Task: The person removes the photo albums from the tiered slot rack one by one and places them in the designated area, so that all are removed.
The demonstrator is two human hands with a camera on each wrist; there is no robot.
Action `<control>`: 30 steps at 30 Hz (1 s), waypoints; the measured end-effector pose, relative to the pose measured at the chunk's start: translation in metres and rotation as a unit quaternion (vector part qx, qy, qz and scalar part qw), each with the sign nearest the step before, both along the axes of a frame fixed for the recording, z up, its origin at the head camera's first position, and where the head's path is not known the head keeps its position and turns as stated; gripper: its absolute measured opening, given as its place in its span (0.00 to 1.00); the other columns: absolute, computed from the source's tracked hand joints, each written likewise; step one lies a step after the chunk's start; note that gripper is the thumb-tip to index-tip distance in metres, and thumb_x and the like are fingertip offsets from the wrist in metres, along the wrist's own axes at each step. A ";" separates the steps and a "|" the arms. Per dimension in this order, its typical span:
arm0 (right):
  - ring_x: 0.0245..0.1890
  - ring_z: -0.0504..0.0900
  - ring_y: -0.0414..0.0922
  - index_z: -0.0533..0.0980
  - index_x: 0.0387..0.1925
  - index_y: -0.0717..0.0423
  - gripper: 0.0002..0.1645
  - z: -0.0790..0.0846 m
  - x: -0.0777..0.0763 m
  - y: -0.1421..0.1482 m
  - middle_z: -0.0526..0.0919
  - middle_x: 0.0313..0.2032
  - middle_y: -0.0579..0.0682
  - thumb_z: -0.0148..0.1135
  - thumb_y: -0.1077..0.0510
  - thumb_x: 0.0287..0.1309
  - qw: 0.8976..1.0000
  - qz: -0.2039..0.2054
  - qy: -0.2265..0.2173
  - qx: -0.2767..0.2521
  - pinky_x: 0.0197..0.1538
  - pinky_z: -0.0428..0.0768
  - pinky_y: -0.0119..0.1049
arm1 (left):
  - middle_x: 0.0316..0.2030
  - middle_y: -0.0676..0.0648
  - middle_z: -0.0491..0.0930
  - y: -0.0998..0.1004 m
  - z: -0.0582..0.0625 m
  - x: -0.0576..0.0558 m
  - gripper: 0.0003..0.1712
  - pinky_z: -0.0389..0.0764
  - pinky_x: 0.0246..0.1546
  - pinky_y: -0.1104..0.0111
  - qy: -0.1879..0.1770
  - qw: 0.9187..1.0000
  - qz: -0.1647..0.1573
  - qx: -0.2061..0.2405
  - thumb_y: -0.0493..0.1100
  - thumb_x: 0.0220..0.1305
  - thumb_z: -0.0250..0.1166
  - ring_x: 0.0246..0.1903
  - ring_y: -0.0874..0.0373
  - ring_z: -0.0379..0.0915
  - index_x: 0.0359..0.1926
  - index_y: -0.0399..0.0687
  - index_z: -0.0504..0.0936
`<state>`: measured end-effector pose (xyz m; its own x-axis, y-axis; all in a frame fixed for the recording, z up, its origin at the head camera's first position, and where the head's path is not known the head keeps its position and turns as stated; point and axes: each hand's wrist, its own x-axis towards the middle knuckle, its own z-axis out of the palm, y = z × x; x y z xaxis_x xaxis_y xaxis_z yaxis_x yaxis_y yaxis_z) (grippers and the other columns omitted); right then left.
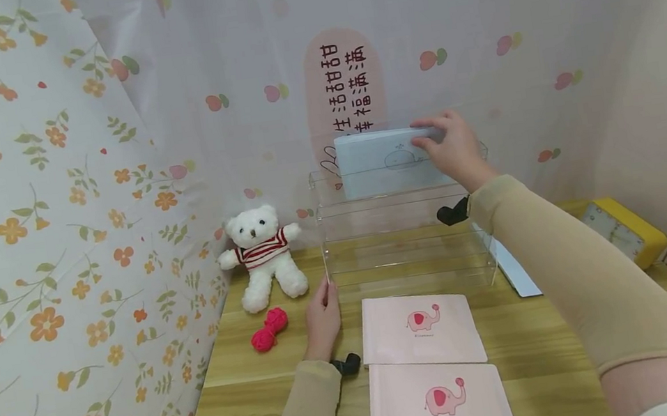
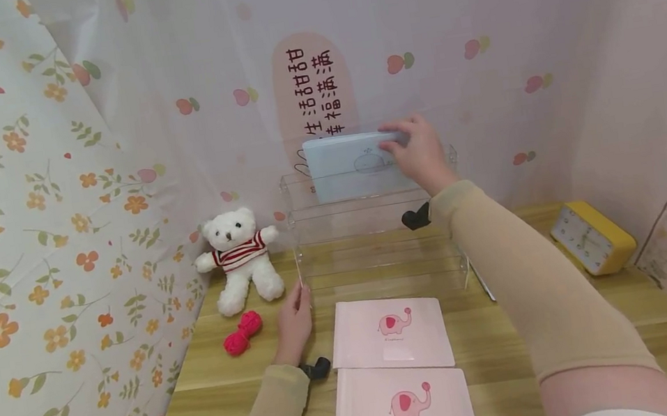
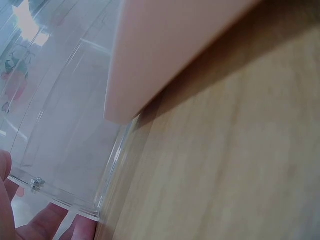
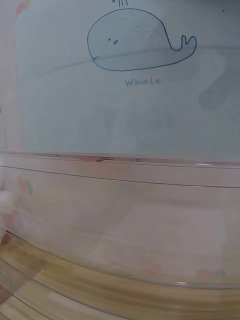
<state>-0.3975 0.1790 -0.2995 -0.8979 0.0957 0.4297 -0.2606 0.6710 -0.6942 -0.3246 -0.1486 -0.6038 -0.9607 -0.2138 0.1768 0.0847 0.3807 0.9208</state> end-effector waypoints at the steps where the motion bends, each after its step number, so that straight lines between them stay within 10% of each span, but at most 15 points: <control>1: 0.67 0.74 0.59 0.85 0.68 0.47 0.23 0.000 0.000 0.000 0.76 0.63 0.61 0.72 0.52 0.75 1.000 -0.001 0.005 -0.003 0.72 0.71 0.57 | 0.64 0.46 0.89 0.002 0.006 0.004 0.28 0.83 0.64 0.46 0.000 1.000 0.000 0.001 0.64 0.84 0.58 0.60 0.49 0.86 0.77 0.66 0.79; 22: 0.59 0.74 0.57 0.89 0.57 0.57 0.15 -0.011 0.004 -0.012 0.75 0.55 0.56 0.70 0.57 0.75 0.989 -0.031 0.123 -0.080 0.59 0.70 0.41 | 0.63 0.41 0.89 0.005 0.017 0.012 0.27 0.85 0.60 0.46 0.029 1.000 -0.005 -0.009 0.56 0.85 0.60 0.56 0.46 0.87 0.77 0.56 0.80; 30: 0.50 0.69 0.33 0.91 0.52 0.58 0.11 0.007 0.020 -0.009 0.66 0.42 0.28 0.74 0.59 0.72 0.971 -0.040 0.210 -0.107 0.57 0.69 0.31 | 0.61 0.41 0.90 0.002 0.012 0.008 0.27 0.86 0.56 0.50 0.050 0.999 0.000 -0.010 0.56 0.85 0.60 0.54 0.49 0.88 0.75 0.53 0.82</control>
<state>-0.3777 0.1702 -0.2927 -0.6344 0.2853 0.7184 -0.5032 0.5531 -0.6640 -0.3164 -0.1469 -0.5920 -0.9379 -0.2094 0.2767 0.1762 0.3997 0.8996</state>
